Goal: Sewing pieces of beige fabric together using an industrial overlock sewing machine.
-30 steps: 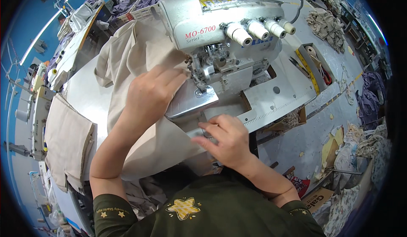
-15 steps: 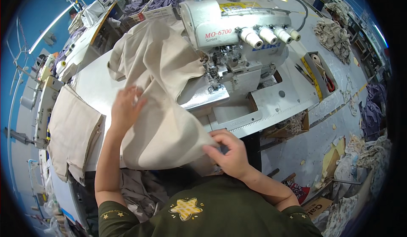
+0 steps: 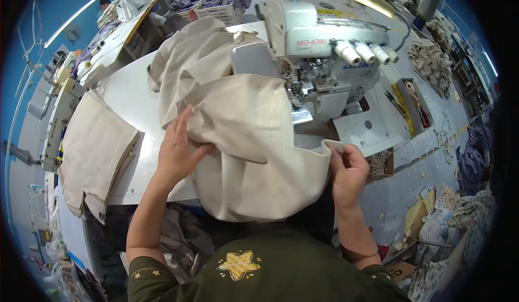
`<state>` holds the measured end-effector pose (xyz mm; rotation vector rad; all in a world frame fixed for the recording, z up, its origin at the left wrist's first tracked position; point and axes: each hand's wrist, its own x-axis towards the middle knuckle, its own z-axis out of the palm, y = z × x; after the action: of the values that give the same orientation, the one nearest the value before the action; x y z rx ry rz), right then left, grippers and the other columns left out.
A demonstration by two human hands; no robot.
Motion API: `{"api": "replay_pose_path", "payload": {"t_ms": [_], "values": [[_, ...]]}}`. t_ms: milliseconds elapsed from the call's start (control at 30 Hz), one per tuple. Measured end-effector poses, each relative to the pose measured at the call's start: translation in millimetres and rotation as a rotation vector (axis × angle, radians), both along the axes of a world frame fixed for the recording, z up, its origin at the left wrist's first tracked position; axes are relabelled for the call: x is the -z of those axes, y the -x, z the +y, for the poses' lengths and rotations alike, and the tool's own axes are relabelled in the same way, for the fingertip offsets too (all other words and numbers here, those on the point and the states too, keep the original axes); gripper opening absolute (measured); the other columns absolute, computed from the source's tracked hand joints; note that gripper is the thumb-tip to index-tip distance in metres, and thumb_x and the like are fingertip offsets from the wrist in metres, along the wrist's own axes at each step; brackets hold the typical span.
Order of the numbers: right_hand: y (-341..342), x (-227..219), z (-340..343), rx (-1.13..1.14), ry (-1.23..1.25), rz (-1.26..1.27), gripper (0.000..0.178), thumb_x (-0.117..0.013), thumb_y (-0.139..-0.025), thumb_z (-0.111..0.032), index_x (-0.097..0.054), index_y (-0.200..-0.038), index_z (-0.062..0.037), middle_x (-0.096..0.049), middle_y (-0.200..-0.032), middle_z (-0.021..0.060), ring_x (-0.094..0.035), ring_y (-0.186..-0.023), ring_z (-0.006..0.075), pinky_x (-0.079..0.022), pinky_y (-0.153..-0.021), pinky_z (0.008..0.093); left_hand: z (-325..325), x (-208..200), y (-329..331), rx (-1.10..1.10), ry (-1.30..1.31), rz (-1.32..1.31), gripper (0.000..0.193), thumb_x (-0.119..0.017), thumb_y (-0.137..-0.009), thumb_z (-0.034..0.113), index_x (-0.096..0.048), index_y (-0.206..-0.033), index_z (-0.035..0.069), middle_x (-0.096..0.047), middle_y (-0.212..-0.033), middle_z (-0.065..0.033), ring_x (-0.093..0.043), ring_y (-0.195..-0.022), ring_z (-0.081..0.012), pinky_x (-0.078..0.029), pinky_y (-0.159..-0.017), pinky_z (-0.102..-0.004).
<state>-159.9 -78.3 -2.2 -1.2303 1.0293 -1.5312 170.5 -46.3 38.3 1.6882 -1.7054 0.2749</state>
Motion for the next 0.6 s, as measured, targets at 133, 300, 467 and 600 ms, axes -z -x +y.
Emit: {"api": "replay_pose_path", "payload": {"t_ms": [133, 300, 467, 600], "values": [[-15, -7, -10, -0.03, -0.06, -0.016, 0.013, -0.074, -0.09, -0.004, -0.071, -0.1, 0.0027, -0.072, -0.089, 0.0016, -0.064, -0.08, 0.0052, -0.051, -0.072, 0.0211, -11, 10, -36, 0.057, -0.286, 0.12, 0.048, -0.065, -0.065, -0.008, -0.069, -0.111, 0.007, -0.065, -0.099, -0.0113, -0.065, -0.091, -0.032, -0.051, -0.078, -0.0393], [-23, -15, -22, -0.088, -0.082, -0.049, 0.014, -0.074, -0.091, -0.008, -0.071, -0.099, 0.0027, -0.072, -0.087, 0.001, -0.062, -0.076, 0.0036, -0.05, -0.068, 0.0197, -18, -30, -71, -0.229, -0.055, -0.235, 0.037, -0.067, -0.068, -0.009, -0.073, -0.101, 0.007, -0.067, -0.098, -0.008, -0.064, -0.091, -0.0279, -0.051, -0.081, -0.0367], [-36, -23, -22, -0.173, -0.072, -0.062, 0.019, -0.074, -0.092, -0.012, -0.071, -0.103, 0.003, -0.072, -0.087, 0.0008, -0.061, -0.075, 0.0028, -0.049, -0.066, 0.0193, -15, -90, 12, 0.235, -0.243, -0.028, 0.063, -0.062, -0.078, -0.007, -0.057, -0.139, 0.01, -0.055, -0.142, -0.0157, -0.05, -0.134, -0.0331, -0.034, -0.115, -0.0408], [-36, -31, -14, -0.217, -0.034, -0.106, 0.019, -0.072, -0.094, -0.013, -0.071, -0.105, 0.0027, -0.072, -0.088, 0.0016, -0.061, -0.076, 0.0031, -0.049, -0.067, 0.0192, -25, -96, 102, 0.713, -0.234, 0.011, 0.053, -0.068, -0.091, 0.014, -0.051, -0.14, 0.003, -0.059, -0.132, -0.0186, -0.055, -0.123, -0.0349, -0.042, -0.105, -0.0405]]}}
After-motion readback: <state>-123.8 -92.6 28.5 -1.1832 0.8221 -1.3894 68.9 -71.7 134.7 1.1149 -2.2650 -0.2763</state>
